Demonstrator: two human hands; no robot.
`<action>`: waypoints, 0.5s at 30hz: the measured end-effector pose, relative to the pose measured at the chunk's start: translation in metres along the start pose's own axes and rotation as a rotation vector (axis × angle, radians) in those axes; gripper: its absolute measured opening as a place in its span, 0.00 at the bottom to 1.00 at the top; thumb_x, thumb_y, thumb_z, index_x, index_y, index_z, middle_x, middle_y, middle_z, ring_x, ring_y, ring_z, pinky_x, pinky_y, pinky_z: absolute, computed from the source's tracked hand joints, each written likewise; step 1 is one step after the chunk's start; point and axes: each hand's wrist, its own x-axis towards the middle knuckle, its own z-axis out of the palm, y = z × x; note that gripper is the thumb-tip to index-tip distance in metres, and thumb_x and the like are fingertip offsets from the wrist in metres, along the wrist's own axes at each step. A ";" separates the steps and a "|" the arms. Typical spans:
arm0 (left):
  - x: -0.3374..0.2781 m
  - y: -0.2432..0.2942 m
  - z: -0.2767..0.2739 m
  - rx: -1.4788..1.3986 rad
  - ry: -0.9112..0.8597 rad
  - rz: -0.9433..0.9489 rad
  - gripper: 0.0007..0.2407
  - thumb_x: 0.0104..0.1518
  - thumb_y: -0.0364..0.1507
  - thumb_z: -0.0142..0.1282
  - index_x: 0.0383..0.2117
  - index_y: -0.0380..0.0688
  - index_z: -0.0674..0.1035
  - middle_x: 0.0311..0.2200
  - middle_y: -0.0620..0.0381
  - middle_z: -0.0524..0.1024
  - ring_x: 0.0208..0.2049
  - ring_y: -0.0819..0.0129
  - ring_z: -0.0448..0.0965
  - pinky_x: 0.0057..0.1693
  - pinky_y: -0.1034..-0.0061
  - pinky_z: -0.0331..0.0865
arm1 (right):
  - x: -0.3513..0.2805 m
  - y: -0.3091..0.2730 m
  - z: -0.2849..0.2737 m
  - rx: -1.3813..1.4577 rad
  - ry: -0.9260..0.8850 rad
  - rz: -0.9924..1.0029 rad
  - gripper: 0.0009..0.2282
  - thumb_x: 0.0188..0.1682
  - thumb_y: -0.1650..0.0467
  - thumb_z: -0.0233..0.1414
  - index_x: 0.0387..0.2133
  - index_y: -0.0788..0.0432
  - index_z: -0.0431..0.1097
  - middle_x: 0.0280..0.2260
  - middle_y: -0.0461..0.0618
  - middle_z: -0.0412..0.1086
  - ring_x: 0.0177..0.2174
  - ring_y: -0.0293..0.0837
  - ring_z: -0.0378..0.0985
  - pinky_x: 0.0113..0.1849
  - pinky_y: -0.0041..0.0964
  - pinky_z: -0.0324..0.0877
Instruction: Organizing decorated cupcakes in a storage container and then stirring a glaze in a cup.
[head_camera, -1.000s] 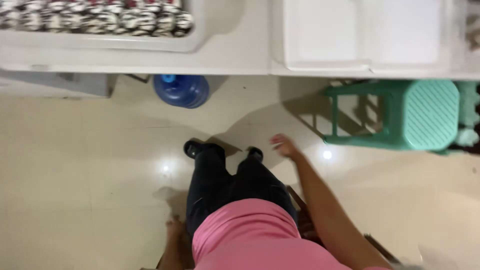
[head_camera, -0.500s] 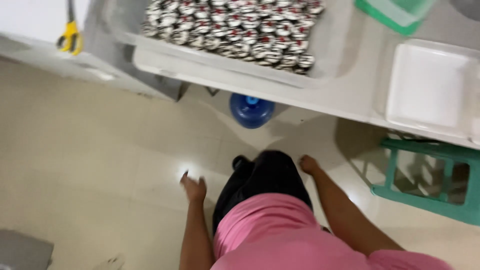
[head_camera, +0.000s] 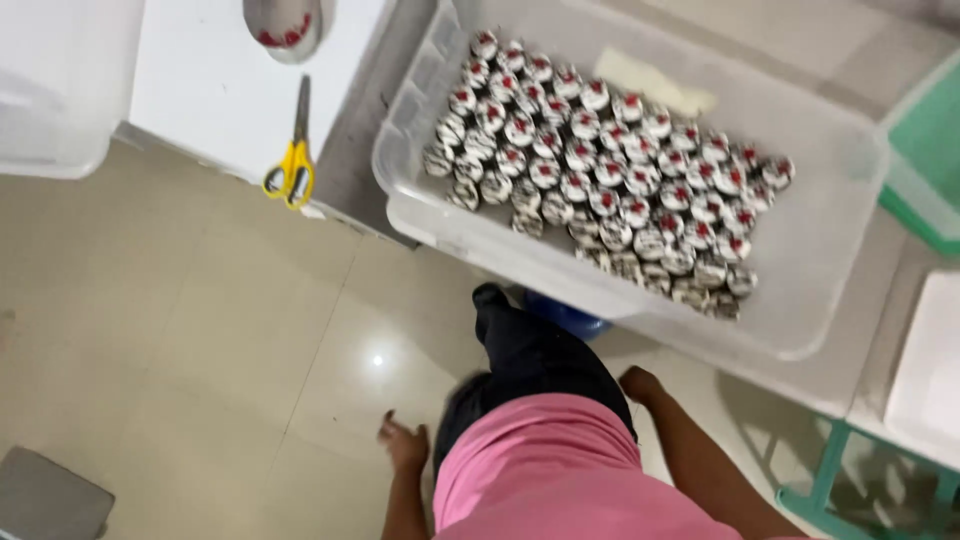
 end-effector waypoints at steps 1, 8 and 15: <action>0.002 0.016 -0.024 -0.117 0.079 -0.079 0.35 0.52 0.28 0.63 0.65 0.39 0.53 0.64 0.34 0.49 0.58 0.37 0.63 0.60 0.52 0.65 | 0.016 0.001 -0.019 0.383 -0.043 0.130 0.10 0.45 0.68 0.56 0.22 0.64 0.76 0.27 0.62 0.76 0.26 0.53 0.77 0.28 0.46 0.70; 0.094 0.140 -0.199 -0.359 0.620 0.253 0.23 0.58 0.15 0.50 0.62 0.34 0.63 0.58 0.40 0.60 0.49 0.54 0.72 0.52 0.64 0.70 | 0.034 -0.028 -0.064 0.828 -0.125 0.450 0.19 0.51 0.60 0.50 0.29 0.69 0.74 0.21 0.62 0.76 0.23 0.53 0.80 0.32 0.48 0.74; 0.240 0.244 -0.343 -0.430 0.736 0.809 0.21 0.60 0.11 0.48 0.60 0.34 0.64 0.62 0.39 0.60 0.55 0.55 0.70 0.58 0.64 0.69 | 0.057 -0.103 -0.103 1.074 -0.143 0.738 0.27 0.56 0.56 0.41 0.36 0.71 0.76 0.23 0.62 0.76 0.25 0.57 0.82 0.37 0.52 0.75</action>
